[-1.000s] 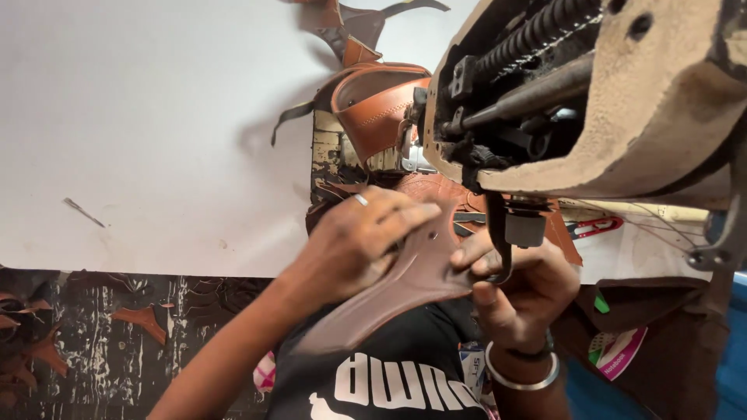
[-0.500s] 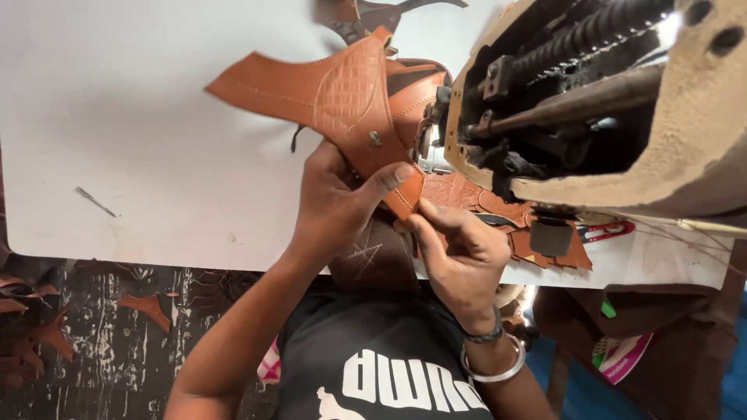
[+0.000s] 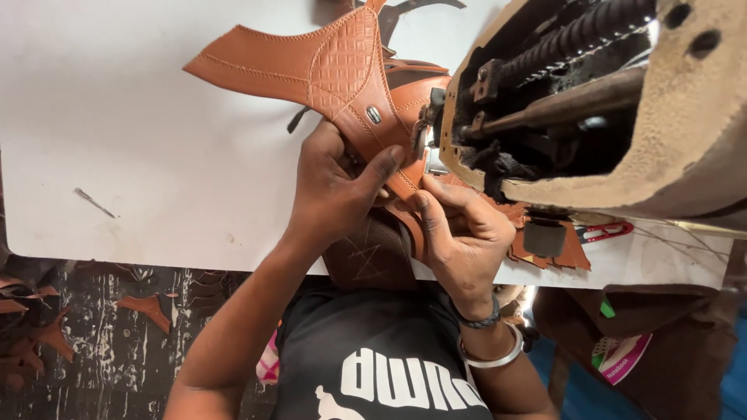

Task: Stitching together leather components to manufacture shoes using an industrial sewing machine.

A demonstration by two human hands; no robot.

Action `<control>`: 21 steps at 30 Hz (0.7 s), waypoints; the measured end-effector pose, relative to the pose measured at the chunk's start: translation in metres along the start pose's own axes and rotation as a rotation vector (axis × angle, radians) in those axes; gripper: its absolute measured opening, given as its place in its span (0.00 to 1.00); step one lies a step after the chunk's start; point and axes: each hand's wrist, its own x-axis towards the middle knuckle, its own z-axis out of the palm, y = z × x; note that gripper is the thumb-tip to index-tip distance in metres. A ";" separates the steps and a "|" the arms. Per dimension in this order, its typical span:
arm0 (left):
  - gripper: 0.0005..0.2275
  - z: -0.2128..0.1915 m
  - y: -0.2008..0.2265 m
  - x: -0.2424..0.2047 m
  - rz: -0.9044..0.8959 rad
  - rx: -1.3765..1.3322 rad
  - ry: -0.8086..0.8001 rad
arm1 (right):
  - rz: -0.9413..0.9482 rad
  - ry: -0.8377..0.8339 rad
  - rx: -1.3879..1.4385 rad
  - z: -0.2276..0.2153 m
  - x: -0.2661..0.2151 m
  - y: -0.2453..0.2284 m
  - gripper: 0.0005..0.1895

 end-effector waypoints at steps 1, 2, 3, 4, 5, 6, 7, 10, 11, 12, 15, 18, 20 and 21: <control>0.12 0.002 0.005 0.000 0.000 -0.001 -0.001 | 0.000 0.001 -0.001 -0.002 -0.002 0.001 0.11; 0.12 0.002 0.011 0.001 -0.033 0.027 -0.003 | -0.006 -0.004 -0.005 -0.002 -0.003 0.002 0.11; 0.12 0.002 0.017 0.001 -0.066 0.055 -0.006 | -0.012 -0.009 -0.009 -0.002 -0.004 0.002 0.12; 0.12 0.001 0.011 0.003 -0.068 0.054 -0.003 | -0.010 -0.012 -0.009 -0.002 -0.004 0.001 0.12; 0.10 -0.001 0.006 0.004 0.045 0.095 -0.012 | -0.010 -0.023 -0.021 -0.001 -0.004 -0.001 0.12; 0.09 -0.003 0.002 0.006 0.160 0.136 -0.022 | -0.012 -0.033 -0.032 0.000 -0.004 -0.004 0.13; 0.09 -0.003 0.008 0.009 0.162 0.136 -0.019 | -0.014 -0.036 -0.031 0.001 -0.005 -0.002 0.13; 0.08 0.001 0.017 0.025 0.054 0.166 -0.003 | 0.023 -0.029 0.106 0.000 -0.004 0.001 0.11; 0.09 0.002 0.012 0.032 0.126 0.128 -0.006 | -0.005 -0.054 0.109 -0.002 -0.003 -0.001 0.11; 0.10 0.003 0.007 0.039 0.197 0.088 -0.013 | -0.034 -0.078 0.111 -0.004 -0.001 -0.002 0.11; 0.11 0.006 0.007 0.055 0.191 0.059 -0.024 | -0.012 -0.070 -0.080 -0.012 0.003 0.003 0.10; 0.11 0.007 0.010 0.059 0.180 0.017 -0.032 | 0.048 -0.113 -0.047 -0.007 0.005 -0.002 0.09; 0.11 0.003 -0.001 0.057 0.235 0.080 0.007 | 0.081 -0.157 0.040 -0.002 0.005 0.000 0.09; 0.11 0.002 -0.006 0.056 0.289 0.142 0.043 | 0.116 -0.198 0.126 0.001 0.005 0.001 0.10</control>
